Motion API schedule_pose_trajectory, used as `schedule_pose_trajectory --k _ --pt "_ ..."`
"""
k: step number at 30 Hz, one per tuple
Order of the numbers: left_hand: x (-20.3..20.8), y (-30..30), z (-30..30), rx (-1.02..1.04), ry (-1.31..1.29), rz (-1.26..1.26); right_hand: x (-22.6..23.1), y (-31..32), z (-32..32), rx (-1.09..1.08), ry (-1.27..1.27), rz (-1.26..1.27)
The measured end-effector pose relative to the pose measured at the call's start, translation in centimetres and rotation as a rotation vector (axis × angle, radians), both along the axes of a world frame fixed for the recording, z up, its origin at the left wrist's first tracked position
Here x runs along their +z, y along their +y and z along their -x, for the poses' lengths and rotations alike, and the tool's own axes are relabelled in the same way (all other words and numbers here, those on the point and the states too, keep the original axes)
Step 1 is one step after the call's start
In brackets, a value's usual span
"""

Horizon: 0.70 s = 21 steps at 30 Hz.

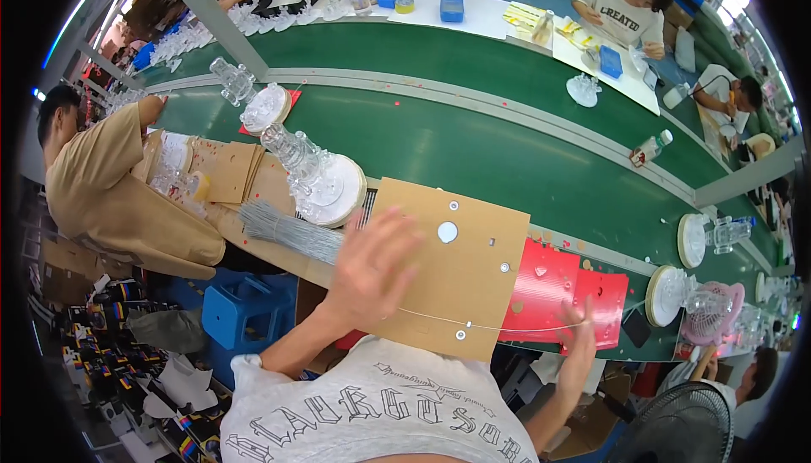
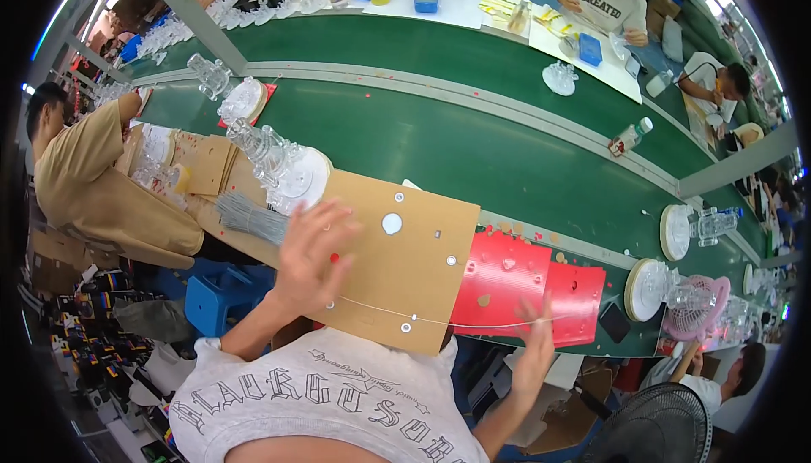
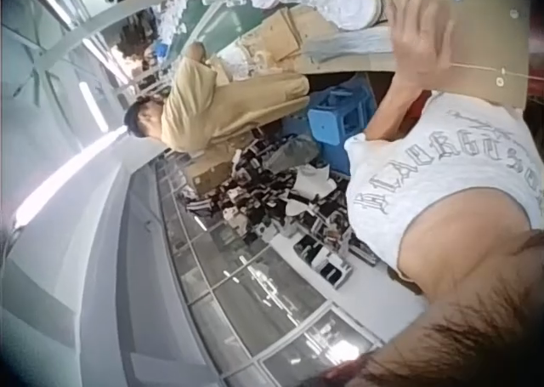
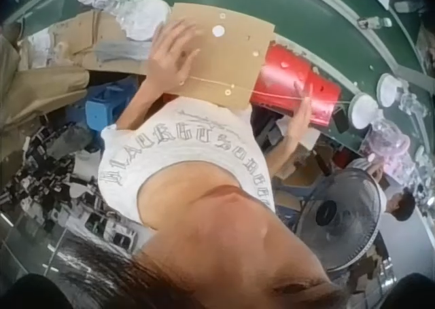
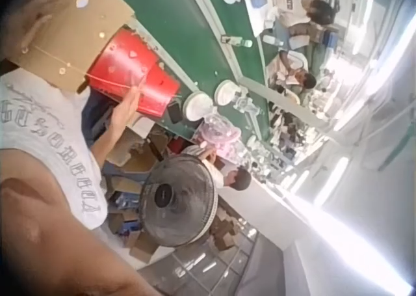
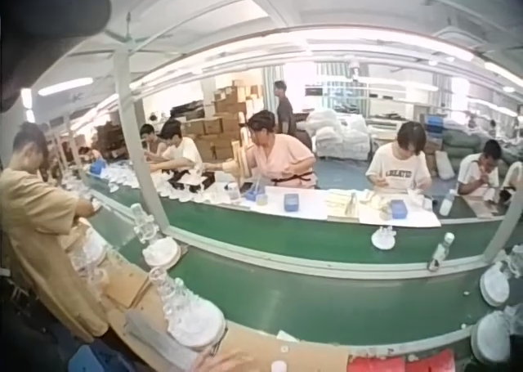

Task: Assembling LED light components onto cardboard templates and threading wiring at a factory workstation.

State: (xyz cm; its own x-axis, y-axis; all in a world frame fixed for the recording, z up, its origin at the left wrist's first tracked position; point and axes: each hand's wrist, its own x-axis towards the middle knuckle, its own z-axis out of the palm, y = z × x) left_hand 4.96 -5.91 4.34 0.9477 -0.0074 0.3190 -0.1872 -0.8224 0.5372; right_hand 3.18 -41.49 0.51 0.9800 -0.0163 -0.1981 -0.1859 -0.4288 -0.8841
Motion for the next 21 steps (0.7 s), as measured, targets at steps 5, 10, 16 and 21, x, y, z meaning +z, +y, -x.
schedule_pose_trajectory --k 5,10,16,21 --pt "-0.4 -4.4 -1.9 -0.706 -0.096 -0.353 0.2 1.1 -5.5 -0.489 -0.447 -0.917" --pt "-1.7 -5.2 -1.8 -0.731 0.154 -0.248 4.0 1.7 -9.6 -0.551 -0.688 -0.912" --pt "-0.9 -5.1 -2.9 -0.703 0.172 -0.191 1.5 0.9 -11.2 -0.147 -0.534 0.059" --pt "-1.1 -4.6 -2.7 -0.555 0.109 -0.142 1.8 6.8 -11.1 0.405 -0.442 0.116"
